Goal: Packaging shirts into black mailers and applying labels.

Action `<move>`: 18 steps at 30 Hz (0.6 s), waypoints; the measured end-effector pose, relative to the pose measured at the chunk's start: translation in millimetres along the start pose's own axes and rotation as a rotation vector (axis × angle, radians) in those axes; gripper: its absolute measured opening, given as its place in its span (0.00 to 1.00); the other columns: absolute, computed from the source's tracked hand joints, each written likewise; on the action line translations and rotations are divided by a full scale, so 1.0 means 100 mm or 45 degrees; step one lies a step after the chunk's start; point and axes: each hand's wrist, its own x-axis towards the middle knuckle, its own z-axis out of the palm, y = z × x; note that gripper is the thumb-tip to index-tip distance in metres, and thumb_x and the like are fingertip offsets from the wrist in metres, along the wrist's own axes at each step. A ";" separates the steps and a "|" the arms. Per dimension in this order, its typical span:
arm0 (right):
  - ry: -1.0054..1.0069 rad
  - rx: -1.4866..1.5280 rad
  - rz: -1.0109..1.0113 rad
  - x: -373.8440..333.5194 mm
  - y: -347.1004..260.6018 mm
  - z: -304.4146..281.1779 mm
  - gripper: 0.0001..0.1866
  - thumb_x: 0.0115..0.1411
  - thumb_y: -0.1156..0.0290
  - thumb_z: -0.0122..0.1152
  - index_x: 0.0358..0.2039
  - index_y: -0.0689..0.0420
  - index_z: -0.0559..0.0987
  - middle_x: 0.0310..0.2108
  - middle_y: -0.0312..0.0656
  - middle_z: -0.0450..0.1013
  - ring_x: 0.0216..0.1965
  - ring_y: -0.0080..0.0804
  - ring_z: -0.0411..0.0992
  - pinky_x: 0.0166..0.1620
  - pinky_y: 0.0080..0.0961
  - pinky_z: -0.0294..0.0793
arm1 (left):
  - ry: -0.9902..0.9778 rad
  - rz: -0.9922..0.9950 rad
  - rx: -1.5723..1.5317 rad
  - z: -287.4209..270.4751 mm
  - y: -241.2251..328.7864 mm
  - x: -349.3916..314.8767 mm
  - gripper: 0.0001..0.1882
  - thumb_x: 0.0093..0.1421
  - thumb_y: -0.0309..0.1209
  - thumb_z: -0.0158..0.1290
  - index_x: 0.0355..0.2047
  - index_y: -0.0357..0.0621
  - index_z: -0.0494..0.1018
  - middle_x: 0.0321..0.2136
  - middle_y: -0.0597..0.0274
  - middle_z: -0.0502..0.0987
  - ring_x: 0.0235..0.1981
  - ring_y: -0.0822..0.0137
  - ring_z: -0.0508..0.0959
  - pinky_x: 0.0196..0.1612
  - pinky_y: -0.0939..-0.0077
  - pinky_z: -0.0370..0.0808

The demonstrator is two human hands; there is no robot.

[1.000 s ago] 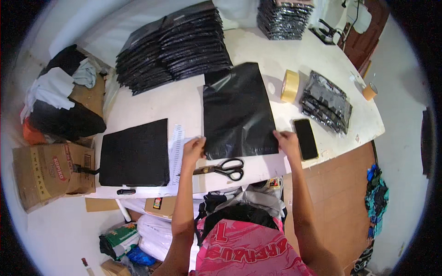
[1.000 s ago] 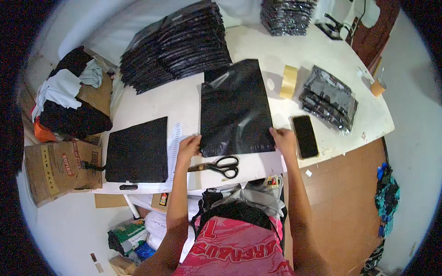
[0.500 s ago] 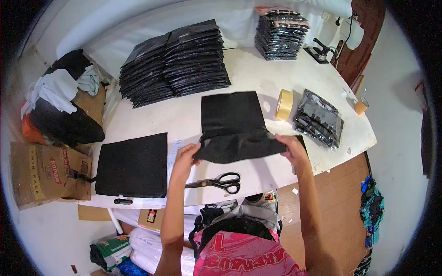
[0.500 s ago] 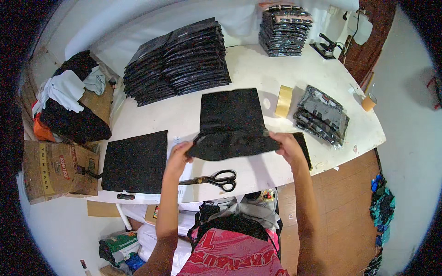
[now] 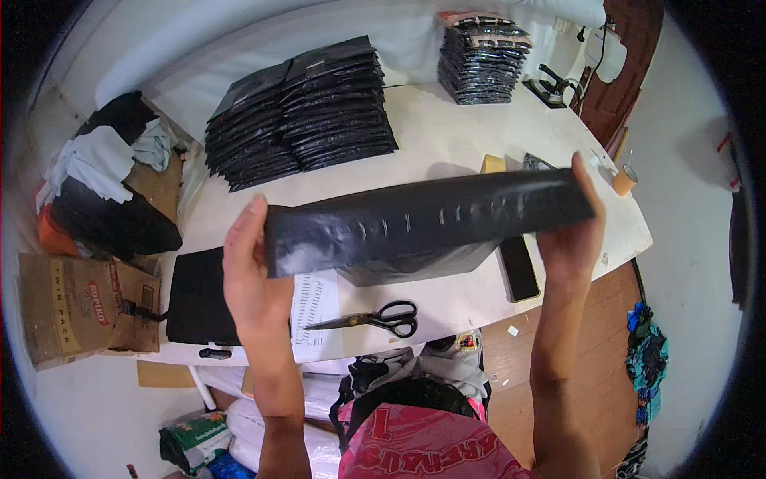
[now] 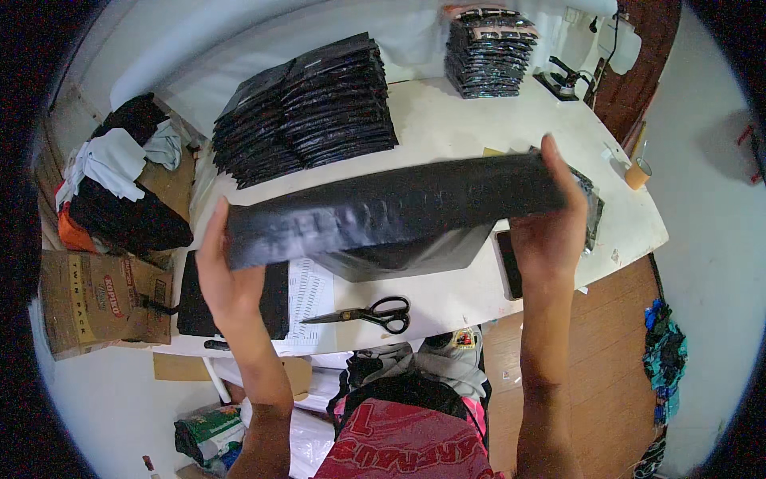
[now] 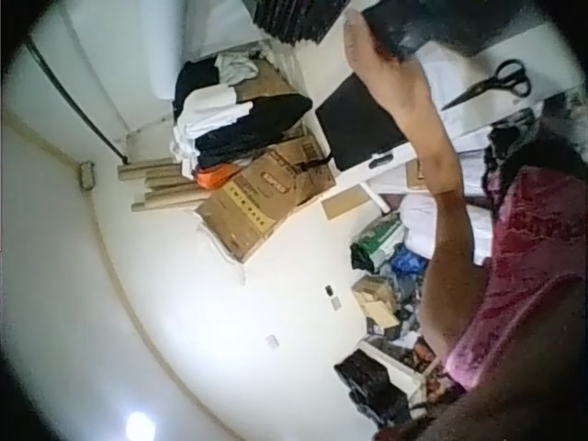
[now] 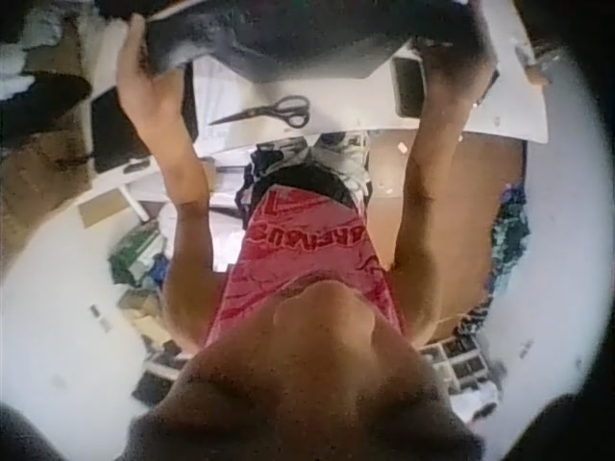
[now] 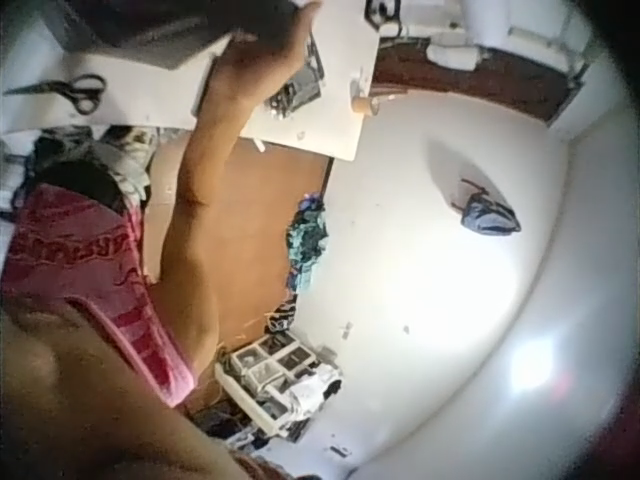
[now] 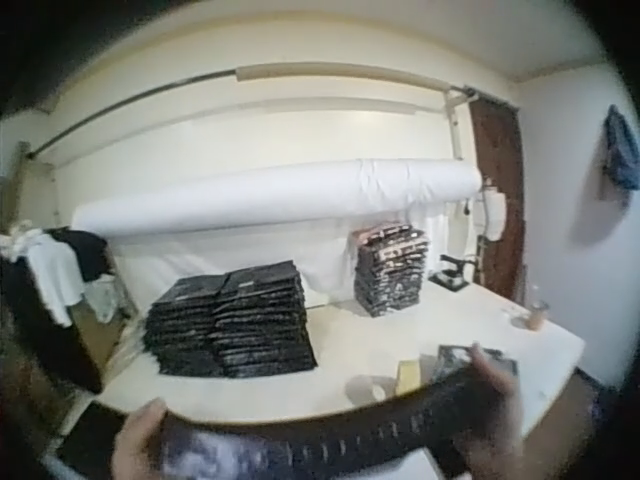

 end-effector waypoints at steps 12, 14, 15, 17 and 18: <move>-0.100 -0.410 0.043 2.19 1.31 0.25 0.22 0.66 0.58 0.51 0.53 0.59 0.72 0.47 0.41 0.74 0.49 0.31 0.70 0.54 0.26 0.63 | 0.120 0.040 0.518 -0.16 -1.07 2.33 0.13 0.63 0.32 0.53 0.45 0.38 0.73 0.41 0.54 0.78 0.42 0.60 0.77 0.49 0.67 0.74; -0.228 -0.474 -0.047 1.95 1.74 0.26 0.20 0.65 0.57 0.51 0.49 0.60 0.76 0.47 0.39 0.76 0.47 0.33 0.72 0.51 0.25 0.65 | -0.015 0.500 0.970 -0.67 -1.40 2.25 0.13 0.63 0.30 0.52 0.45 0.36 0.75 0.40 0.53 0.79 0.43 0.61 0.78 0.46 0.70 0.74; -0.278 -0.712 -0.148 1.85 1.77 0.00 0.20 0.66 0.58 0.51 0.46 0.61 0.78 0.45 0.40 0.77 0.47 0.34 0.72 0.52 0.25 0.66 | -0.101 0.586 1.102 -0.55 -1.67 1.96 0.13 0.63 0.30 0.51 0.44 0.36 0.75 0.40 0.54 0.79 0.43 0.63 0.78 0.45 0.70 0.74; -0.457 -1.064 -0.311 1.42 1.92 -0.27 0.18 0.65 0.60 0.51 0.41 0.63 0.80 0.41 0.44 0.78 0.47 0.38 0.74 0.53 0.27 0.67 | -0.205 0.645 1.332 -0.50 -1.97 1.34 0.12 0.63 0.29 0.50 0.42 0.33 0.76 0.41 0.52 0.79 0.42 0.61 0.79 0.44 0.69 0.74; -0.565 -1.209 -0.389 1.19 1.96 -0.39 0.18 0.64 0.62 0.51 0.40 0.65 0.80 0.40 0.46 0.78 0.47 0.41 0.74 0.53 0.29 0.68 | -0.240 0.592 1.396 -0.53 -2.12 1.12 0.12 0.62 0.27 0.49 0.42 0.32 0.75 0.43 0.50 0.78 0.42 0.58 0.79 0.44 0.68 0.74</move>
